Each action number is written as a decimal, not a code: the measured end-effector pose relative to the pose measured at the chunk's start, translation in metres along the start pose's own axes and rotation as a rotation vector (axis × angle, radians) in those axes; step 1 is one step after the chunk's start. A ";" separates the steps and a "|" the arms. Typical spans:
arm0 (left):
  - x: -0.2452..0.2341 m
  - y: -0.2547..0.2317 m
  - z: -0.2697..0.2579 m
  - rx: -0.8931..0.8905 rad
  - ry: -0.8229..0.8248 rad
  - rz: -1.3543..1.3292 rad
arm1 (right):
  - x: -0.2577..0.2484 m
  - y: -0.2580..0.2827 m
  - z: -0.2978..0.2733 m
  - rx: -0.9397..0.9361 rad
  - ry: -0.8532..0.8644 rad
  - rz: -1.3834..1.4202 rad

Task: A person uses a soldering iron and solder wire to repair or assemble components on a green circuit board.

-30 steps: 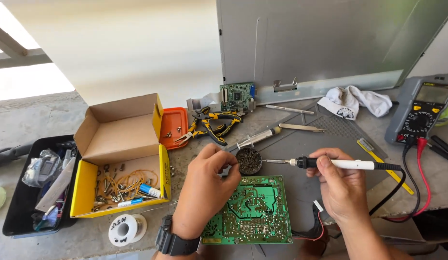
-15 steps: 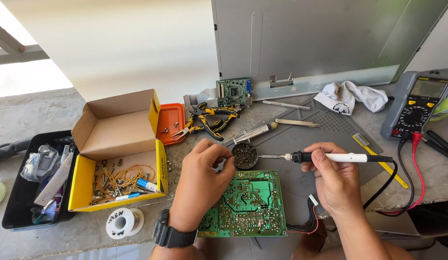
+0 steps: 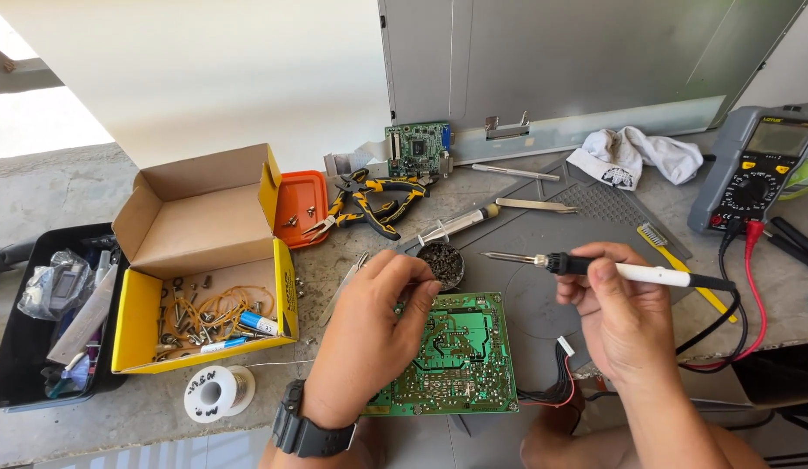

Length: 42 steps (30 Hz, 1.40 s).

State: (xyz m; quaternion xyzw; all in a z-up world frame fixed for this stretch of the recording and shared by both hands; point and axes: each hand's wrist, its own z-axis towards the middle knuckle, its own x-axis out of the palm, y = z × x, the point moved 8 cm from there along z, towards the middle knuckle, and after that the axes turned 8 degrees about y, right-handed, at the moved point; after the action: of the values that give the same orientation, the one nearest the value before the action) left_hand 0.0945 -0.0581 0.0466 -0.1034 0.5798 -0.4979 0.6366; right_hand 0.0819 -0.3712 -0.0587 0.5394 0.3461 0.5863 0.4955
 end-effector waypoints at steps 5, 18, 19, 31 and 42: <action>0.012 -0.012 -0.001 0.030 0.038 0.022 | -0.021 0.007 -0.022 0.037 -0.012 -0.034; 0.036 -0.030 -0.007 0.102 0.068 -0.015 | -0.030 0.016 -0.043 -0.032 -0.186 -0.091; 0.037 -0.031 -0.006 0.100 0.069 -0.013 | -0.026 0.015 -0.043 -0.031 -0.186 -0.089; 0.045 -0.026 -0.005 0.076 0.004 0.019 | -0.015 0.019 -0.040 -0.089 -0.299 -0.291; 0.042 -0.017 -0.002 0.007 0.030 -0.015 | -0.010 0.016 -0.036 -0.087 -0.244 -0.373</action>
State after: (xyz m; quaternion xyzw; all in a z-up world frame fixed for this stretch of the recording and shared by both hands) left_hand 0.0766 -0.0976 0.0313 -0.0983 0.5867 -0.5061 0.6245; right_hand 0.0422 -0.3807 -0.0526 0.5109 0.3518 0.4294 0.6564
